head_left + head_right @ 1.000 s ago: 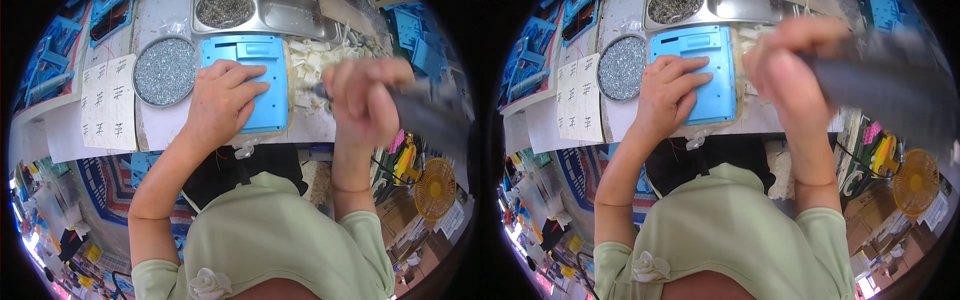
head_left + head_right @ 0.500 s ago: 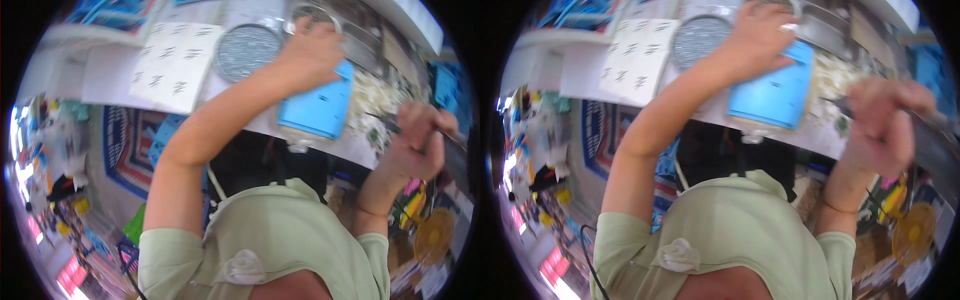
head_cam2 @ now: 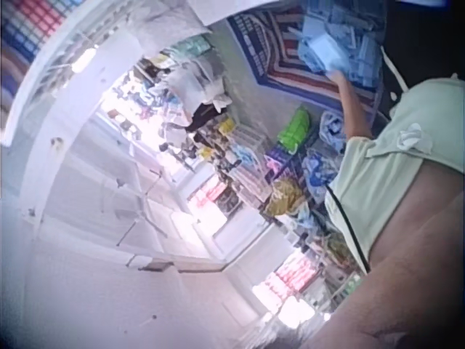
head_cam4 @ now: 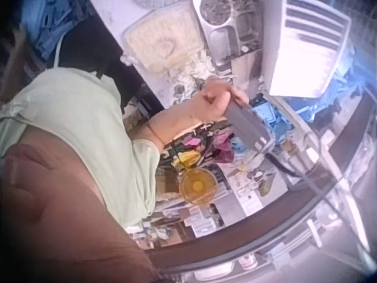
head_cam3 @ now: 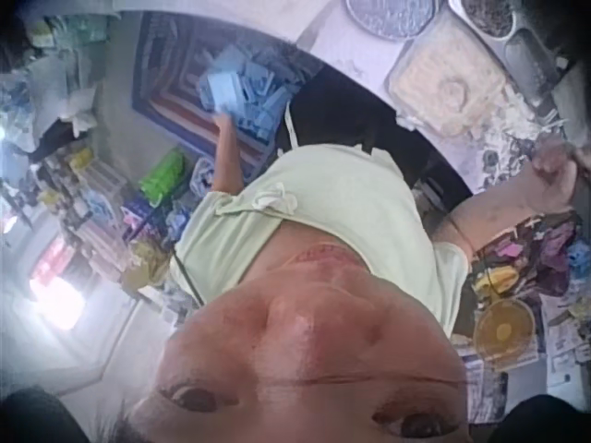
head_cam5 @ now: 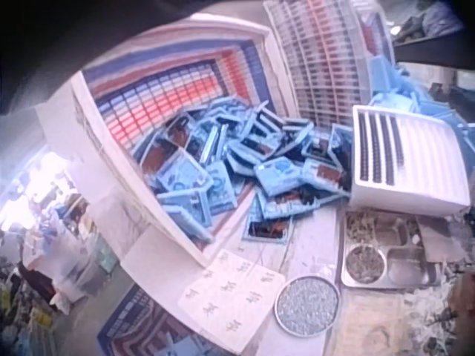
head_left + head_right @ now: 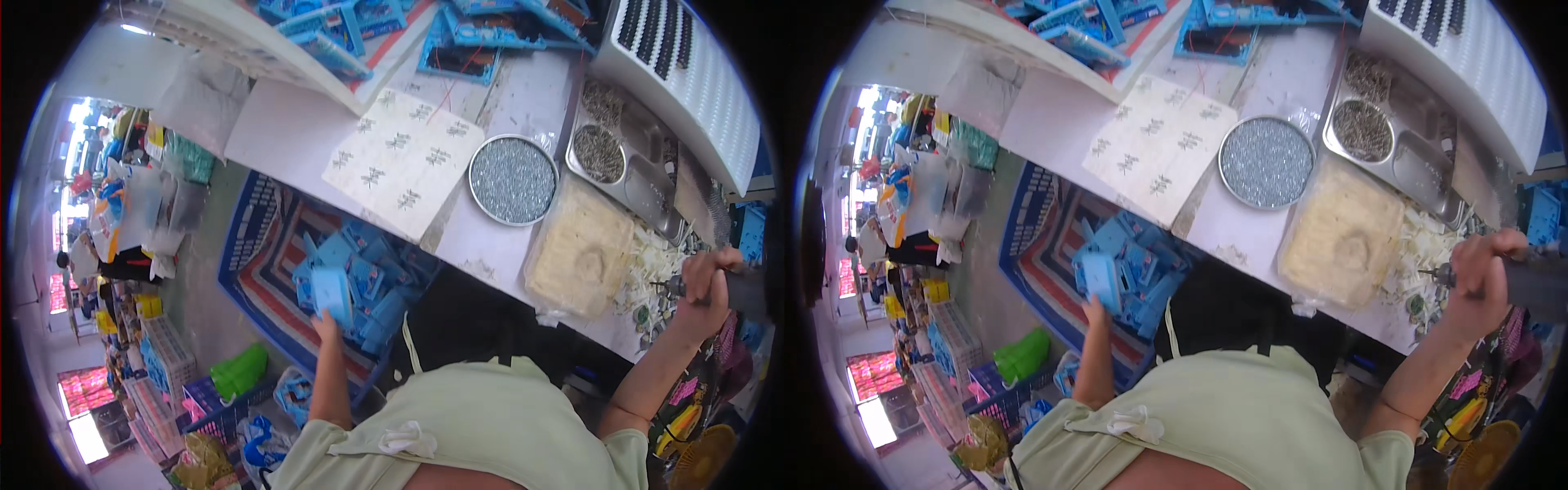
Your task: Assembling and soldering components inside a plastic toy housing.
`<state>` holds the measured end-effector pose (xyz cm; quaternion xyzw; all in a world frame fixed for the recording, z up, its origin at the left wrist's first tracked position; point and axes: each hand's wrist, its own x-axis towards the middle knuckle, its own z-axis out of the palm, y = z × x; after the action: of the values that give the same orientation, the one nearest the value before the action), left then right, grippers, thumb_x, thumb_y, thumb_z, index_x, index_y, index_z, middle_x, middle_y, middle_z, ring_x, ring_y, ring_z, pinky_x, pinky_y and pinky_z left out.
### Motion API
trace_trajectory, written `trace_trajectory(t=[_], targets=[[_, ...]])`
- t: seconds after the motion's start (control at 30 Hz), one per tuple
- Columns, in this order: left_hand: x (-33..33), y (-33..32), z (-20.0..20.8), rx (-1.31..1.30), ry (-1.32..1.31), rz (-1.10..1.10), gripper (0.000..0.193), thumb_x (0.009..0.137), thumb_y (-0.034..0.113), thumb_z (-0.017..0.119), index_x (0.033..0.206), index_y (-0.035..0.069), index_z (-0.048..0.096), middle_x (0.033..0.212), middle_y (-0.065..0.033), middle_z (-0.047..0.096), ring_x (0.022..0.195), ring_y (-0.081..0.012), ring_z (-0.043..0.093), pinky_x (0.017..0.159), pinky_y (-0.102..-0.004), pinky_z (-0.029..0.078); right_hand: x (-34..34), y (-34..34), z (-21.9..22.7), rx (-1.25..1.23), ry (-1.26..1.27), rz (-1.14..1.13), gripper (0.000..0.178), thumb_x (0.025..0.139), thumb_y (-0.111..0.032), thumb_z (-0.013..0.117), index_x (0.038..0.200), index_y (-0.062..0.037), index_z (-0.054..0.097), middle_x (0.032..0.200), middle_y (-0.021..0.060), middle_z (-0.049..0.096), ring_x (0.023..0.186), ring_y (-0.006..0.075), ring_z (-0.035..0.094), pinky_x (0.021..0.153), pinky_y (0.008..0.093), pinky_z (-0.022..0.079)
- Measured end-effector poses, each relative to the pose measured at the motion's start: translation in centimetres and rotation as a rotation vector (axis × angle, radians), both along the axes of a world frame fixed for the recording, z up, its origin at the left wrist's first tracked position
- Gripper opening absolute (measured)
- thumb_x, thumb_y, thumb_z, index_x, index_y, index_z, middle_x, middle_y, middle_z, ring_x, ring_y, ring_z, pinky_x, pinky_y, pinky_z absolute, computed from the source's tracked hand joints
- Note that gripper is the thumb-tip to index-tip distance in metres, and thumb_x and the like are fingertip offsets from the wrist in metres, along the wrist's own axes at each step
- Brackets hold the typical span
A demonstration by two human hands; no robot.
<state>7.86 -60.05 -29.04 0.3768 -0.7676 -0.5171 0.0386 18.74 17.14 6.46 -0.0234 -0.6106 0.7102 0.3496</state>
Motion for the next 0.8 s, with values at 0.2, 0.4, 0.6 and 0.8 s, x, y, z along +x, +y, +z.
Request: trace_trajectory(t=[0.2, 0.4, 0.6, 0.8], targets=[[-4.6, 7.9, -0.6, -0.929, -0.09, -0.237, 0.058, 0.094, 0.022, 0.067, 0.143, 0.0, 0.045, 0.127, -0.0213, 0.056, 0.111, -0.0328, 0.06, 0.096, -0.0424, 0.049, -1.4, -0.9, 1.4, -0.016, 0.006, -0.01, 0.028, 0.094, -0.018, 0.061, 0.114, -0.0017, 0.05, 0.063, -0.0022, 0.041, 0.052, 0.0084, 0.038, 0.054, 0.0268, 0.033], [-20.3, 40.5, 31.4, -0.182, 0.97, -1.01, 0.014, 0.089, -0.002, 0.066, 0.103, -0.003, 0.067, 0.098, -0.012, 0.067, 0.089, -0.0212, 0.066, 0.083, -0.0316, 0.053, -1.1, -1.1, 1.8, 0.046, -0.006, -0.099, 0.049, 0.091, -0.026, 0.071, 0.126, 0.0002, 0.048, 0.07, -0.0009, 0.048, 0.057, 0.0088, 0.044, 0.055, 0.026, 0.035], [-36.4, 63.8, 31.9, -0.658, 1.219, -1.194, 0.026, 0.087, 0.029, 0.072, 0.098, 0.006, 0.069, 0.099, -0.0138, 0.069, 0.081, -0.0301, 0.068, 0.075, -0.0416, 0.053, -1.6, -1.7, 2.6, 0.184, -0.12, -0.267, 0.082, 0.086, -0.025, 0.075, 0.149, 0.0074, 0.033, 0.1, 0.0096, 0.058, 0.089, 0.0163, 0.058, 0.081, 0.0301, 0.048], [-40.4, 77.3, 32.2, -0.893, 0.544, -1.113, 0.036, 0.081, 0.038, 0.072, 0.087, 0.003, 0.07, 0.082, -0.0159, 0.071, 0.078, -0.033, 0.07, 0.075, -0.0437, 0.054, -0.4, -0.7, 2.6, 0.146, -0.123, -0.359, 0.076, 0.084, -0.014, 0.067, 0.149, 0.0078, 0.034, 0.101, 0.0109, 0.058, 0.092, 0.0168, 0.058, 0.085, 0.0312, 0.048]])
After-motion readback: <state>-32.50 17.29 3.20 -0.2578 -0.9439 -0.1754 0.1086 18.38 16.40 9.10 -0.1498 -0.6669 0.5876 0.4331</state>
